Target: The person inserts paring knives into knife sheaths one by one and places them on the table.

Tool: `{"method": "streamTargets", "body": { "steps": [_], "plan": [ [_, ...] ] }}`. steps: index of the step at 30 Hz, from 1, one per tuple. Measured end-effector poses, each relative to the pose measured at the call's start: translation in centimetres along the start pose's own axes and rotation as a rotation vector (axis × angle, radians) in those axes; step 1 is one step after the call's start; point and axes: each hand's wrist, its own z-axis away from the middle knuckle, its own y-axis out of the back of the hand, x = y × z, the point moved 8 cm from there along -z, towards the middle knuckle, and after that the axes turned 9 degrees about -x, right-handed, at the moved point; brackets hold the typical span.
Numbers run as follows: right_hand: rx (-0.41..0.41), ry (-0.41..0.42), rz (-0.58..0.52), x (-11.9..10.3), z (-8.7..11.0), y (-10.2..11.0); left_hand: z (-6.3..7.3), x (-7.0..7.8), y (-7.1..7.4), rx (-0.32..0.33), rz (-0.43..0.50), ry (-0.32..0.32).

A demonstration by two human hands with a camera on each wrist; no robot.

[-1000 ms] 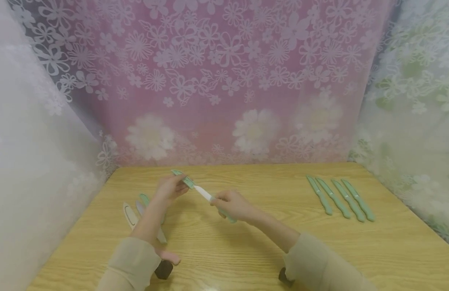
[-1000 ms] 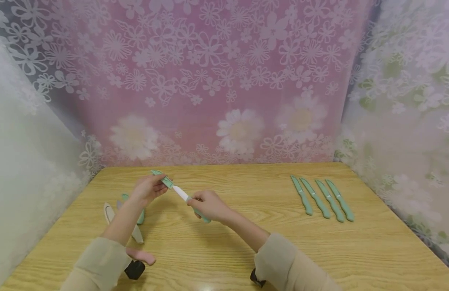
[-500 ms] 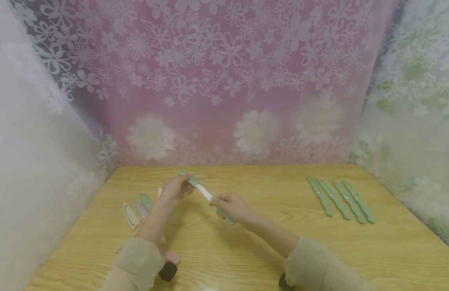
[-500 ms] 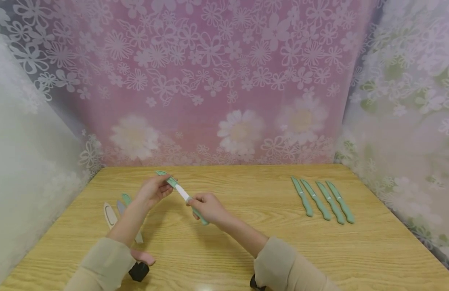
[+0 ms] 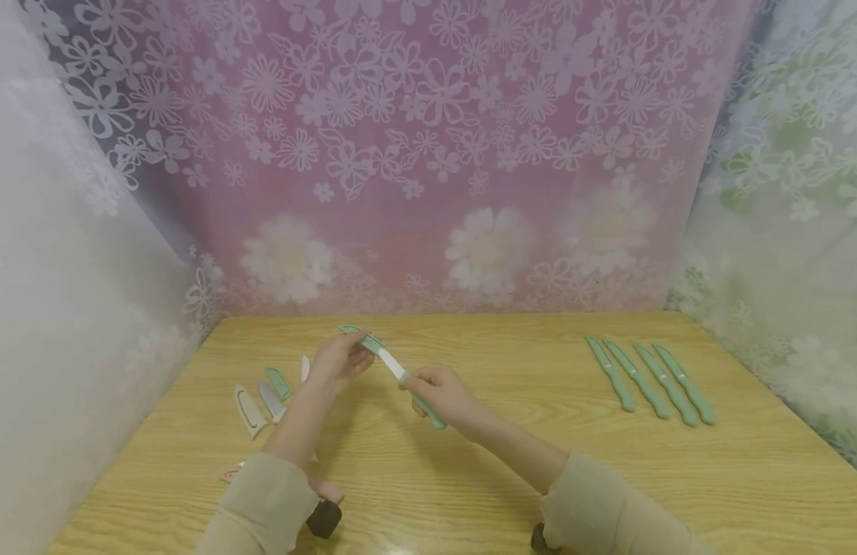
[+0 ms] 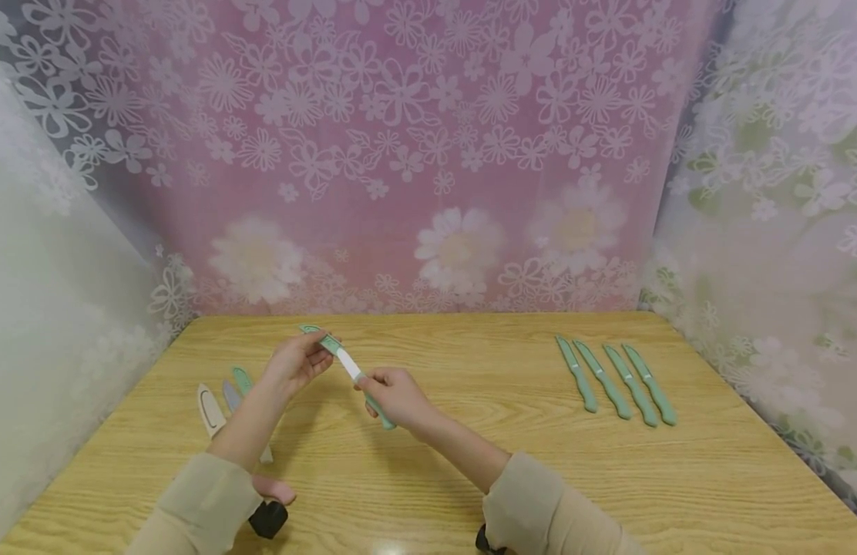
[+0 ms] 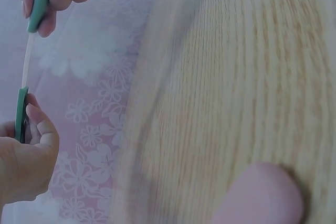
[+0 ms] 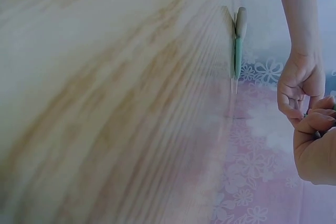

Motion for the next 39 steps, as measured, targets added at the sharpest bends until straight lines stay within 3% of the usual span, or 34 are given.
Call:
{"method": "streamTargets", "body": {
  "steps": [39],
  "plan": [
    [-0.015, 0.040, 0.011, -0.6, 0.5, -0.4, -0.2, -1.1, -0.5, -0.112, -0.011, 0.041]
  ]
}}
